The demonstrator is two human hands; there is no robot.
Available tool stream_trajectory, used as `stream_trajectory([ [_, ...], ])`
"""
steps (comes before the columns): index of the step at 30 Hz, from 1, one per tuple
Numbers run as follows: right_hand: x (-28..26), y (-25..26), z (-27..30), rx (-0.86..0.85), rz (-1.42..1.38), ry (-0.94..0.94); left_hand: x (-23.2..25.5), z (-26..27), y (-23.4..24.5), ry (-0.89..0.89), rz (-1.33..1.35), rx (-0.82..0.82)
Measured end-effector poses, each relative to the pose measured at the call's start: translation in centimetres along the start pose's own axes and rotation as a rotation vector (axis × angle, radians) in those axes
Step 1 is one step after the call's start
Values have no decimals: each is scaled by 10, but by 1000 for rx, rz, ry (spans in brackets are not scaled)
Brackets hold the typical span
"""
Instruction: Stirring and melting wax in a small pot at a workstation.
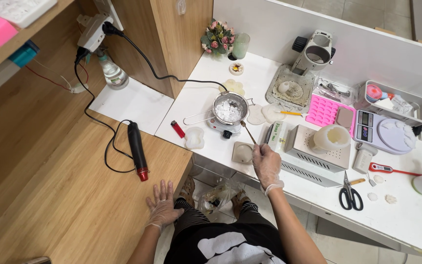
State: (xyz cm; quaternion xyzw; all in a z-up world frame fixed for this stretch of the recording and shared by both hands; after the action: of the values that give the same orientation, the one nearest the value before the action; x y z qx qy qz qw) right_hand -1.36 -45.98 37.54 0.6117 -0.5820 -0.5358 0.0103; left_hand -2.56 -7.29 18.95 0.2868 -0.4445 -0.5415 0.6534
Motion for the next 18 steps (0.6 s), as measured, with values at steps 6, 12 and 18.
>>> stream_trajectory([
  [6, -10, -5, -1, -44, 17, 5, 3, 4, 4, -2, 2, 15],
  [12, -10, -14, -1, -169, -116, -161, 0, 0, -1, -15, -13, 23],
  [18, -3, -16, -1, -93, -173, -223, 1, 3, 2, 1, -19, 13],
])
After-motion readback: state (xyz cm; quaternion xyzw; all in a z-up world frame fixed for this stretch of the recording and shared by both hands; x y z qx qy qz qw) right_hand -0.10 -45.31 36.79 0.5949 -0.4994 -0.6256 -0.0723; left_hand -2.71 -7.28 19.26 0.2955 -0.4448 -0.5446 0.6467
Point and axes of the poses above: each hand's wrist, its own z-axis away from the middle knuckle, its own y-axis out of the back of the hand, x = y × z, the point moved 8 cm from there along -z, towards the middle knuckle, and after that the axes turned 15 degrees about x, right-handed, at the moved point
